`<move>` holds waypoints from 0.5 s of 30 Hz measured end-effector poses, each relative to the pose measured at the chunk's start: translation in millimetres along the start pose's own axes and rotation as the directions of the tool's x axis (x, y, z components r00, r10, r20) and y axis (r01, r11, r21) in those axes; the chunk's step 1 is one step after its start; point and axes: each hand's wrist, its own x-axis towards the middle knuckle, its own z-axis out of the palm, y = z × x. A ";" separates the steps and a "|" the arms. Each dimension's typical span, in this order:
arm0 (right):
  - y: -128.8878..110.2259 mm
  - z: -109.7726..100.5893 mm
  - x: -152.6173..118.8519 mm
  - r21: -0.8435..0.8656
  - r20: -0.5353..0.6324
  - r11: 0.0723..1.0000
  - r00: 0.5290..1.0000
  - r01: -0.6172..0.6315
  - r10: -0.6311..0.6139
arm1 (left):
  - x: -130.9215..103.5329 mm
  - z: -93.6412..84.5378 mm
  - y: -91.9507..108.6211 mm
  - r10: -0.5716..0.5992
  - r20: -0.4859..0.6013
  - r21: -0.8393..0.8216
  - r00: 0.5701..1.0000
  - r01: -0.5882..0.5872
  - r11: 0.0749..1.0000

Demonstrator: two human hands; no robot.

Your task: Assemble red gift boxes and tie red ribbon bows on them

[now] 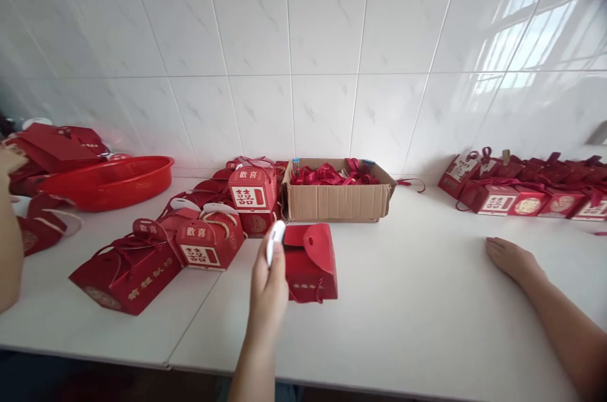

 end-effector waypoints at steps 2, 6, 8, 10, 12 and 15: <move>-24.5 -8.3 -3.9 0.041 -0.037 0.999 0.999 0.004 -0.003 | 0.6 16.3 -8.7 -0.005 0.137 0.041 0.991 -0.001 0.999; -116.6 -26.4 -2.4 0.172 -0.145 0.963 0.972 0.208 -0.184 | -7.9 34.7 -15.7 -0.035 0.294 0.090 0.955 0.008 0.996; -177.5 -33.8 3.2 0.224 -0.187 0.926 0.946 0.305 -0.266 | -14.6 39.9 -14.3 0.004 0.350 0.094 0.937 -0.040 0.995; -238.4 -37.7 10.8 0.261 -0.164 0.887 0.923 0.382 -0.349 | -20.4 45.2 -12.4 0.019 0.365 0.116 0.931 -0.066 0.991; -291.5 -36.8 19.5 0.282 -0.108 0.857 0.901 0.432 -0.419 | -23.8 49.8 -12.0 0.022 0.337 0.145 0.941 -0.075 0.987; -346.2 -26.5 33.5 0.274 0.008 0.857 0.889 0.438 -0.457 | -22.4 50.2 -14.7 0.041 0.360 0.170 0.932 -0.109 0.979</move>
